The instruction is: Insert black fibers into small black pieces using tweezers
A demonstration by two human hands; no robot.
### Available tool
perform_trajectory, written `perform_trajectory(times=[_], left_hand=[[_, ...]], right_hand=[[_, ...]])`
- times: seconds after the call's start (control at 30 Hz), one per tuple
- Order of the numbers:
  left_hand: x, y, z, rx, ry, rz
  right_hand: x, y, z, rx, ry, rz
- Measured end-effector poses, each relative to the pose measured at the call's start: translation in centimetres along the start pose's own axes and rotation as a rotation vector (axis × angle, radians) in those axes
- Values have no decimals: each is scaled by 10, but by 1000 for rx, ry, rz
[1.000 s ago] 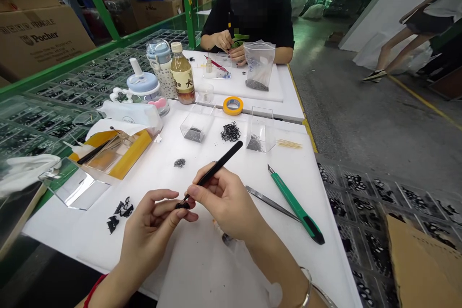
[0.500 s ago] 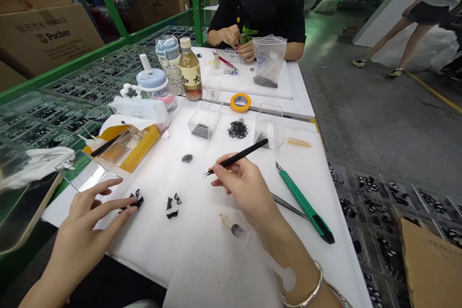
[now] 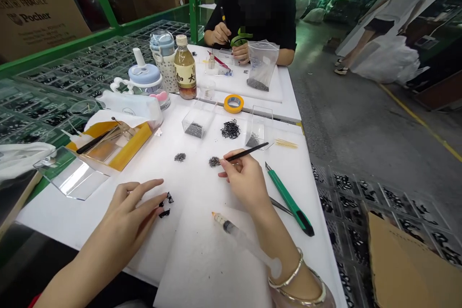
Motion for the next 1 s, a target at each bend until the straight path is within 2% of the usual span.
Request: perform_trajectory(times=[0.2, 0.4, 0.57, 0.67, 0.73, 0.87, 1.0], left_hand=[[8, -2, 4, 49, -87, -69], [7, -4, 5, 67, -193, -50], [0, -3, -9, -78, -286, -51], [-8, -2, -15, -117, -471, -78], [-18, 0, -11, -60, -664, -76], [-40, 4, 9, 117, -1042, -101], [-55, 5, 25, 223, -1191, -94]], right_hand=[[-4, 3, 7, 28, -14, 7], [-3, 4, 9, 38, -21, -7], [-3, 5, 10, 50, -34, -11], [-2, 5, 8, 34, -37, -4], [-3, 4, 6, 18, -38, 2], [-2, 3, 5, 10, -40, 6], [-4, 4, 5, 12, -46, 6]])
Point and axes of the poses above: each hand's wrist, its own y-axis towards the middle knuckle, its own z-axis out of the palm, x = y × z, the point moved 8 cm from there along y, towards the middle knuckle, and after that the axes turned 7 degrees about -z, right-handed, at the moved point
